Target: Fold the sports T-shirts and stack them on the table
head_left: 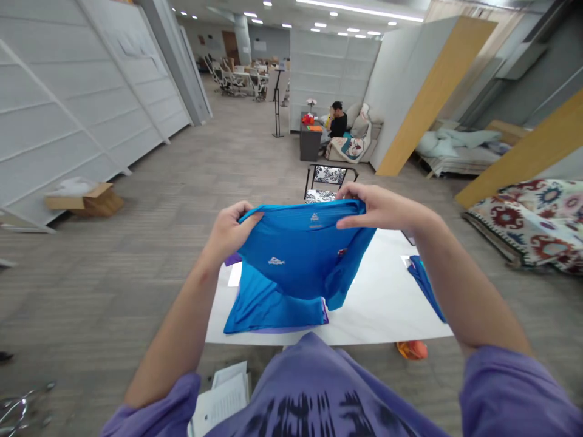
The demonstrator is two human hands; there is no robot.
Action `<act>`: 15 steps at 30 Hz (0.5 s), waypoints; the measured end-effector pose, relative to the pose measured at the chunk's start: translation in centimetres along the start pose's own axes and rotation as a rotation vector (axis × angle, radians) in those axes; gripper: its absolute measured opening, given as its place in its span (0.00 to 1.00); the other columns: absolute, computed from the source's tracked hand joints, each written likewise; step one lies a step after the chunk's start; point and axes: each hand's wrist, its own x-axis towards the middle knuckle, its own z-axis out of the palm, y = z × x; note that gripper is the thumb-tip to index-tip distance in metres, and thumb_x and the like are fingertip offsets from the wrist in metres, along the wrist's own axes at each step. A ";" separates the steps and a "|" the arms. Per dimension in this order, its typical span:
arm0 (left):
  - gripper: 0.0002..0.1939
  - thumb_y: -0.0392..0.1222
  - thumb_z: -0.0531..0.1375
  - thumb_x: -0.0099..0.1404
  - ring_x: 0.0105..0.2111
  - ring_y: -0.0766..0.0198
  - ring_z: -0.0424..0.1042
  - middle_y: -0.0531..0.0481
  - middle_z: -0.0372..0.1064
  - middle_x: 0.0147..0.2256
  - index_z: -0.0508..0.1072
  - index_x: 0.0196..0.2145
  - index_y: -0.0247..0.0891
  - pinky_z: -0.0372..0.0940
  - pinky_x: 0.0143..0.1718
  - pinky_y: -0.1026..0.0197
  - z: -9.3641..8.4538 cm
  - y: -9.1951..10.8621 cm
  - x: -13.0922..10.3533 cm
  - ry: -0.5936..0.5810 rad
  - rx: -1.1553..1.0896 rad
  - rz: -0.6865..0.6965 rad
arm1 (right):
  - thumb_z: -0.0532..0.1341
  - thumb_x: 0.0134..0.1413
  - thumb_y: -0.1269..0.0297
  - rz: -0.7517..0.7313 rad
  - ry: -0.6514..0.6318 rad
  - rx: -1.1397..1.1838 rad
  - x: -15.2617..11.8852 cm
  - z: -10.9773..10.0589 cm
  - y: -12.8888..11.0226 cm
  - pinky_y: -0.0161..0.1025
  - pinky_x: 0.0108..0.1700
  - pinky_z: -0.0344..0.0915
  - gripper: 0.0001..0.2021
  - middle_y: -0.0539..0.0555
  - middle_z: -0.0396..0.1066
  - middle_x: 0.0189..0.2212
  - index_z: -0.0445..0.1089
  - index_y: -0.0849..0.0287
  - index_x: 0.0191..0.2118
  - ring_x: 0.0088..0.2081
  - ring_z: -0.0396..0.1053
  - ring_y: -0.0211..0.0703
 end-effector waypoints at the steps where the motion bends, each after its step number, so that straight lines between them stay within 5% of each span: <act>1: 0.22 0.61 0.68 0.70 0.28 0.64 0.67 0.54 0.68 0.27 0.73 0.32 0.40 0.61 0.27 0.64 -0.8 1.2 -0.1 -0.019 0.023 0.007 | 0.74 0.58 0.38 -0.007 -0.104 0.014 -0.5 -0.3 0.6 0.40 0.39 0.67 0.26 0.51 0.81 0.38 0.80 0.52 0.51 0.38 0.74 0.47; 4: 0.23 0.65 0.71 0.67 0.28 0.63 0.70 0.52 0.72 0.28 0.76 0.35 0.40 0.63 0.26 0.64 -3.2 5.1 -0.7 -0.171 0.121 0.018 | 0.72 0.60 0.38 -0.048 -0.227 0.034 -1.9 -0.9 2.6 0.41 0.39 0.69 0.21 0.52 0.82 0.38 0.82 0.52 0.44 0.38 0.75 0.48; 8: 0.28 0.66 0.74 0.62 0.36 0.57 0.78 0.49 0.80 0.39 0.81 0.48 0.43 0.70 0.32 0.63 -4.9 8.3 -1.5 -0.393 0.246 0.082 | 0.64 0.70 0.41 -0.036 0.054 0.026 -3.2 -0.4 5.4 0.41 0.41 0.67 0.21 0.54 0.82 0.38 0.82 0.54 0.46 0.38 0.75 0.48; 11: 0.26 0.68 0.68 0.69 0.35 0.59 0.76 0.49 0.80 0.38 0.81 0.47 0.43 0.69 0.32 0.63 -4.8 8.2 -2.3 -0.257 0.313 0.110 | 0.59 0.74 0.41 0.064 0.340 -0.024 -4.1 1.2 7.0 0.40 0.39 0.63 0.23 0.55 0.81 0.36 0.80 0.56 0.46 0.36 0.74 0.48; 15: 0.23 0.64 0.62 0.76 0.27 0.63 0.67 0.53 0.71 0.27 0.79 0.37 0.41 0.59 0.28 0.62 -3.4 7.1 -3.7 0.135 0.410 0.140 | 0.57 0.76 0.42 0.150 0.546 -0.118 -4.8 3.8 7.8 0.41 0.38 0.61 0.21 0.55 0.81 0.35 0.78 0.54 0.44 0.36 0.74 0.50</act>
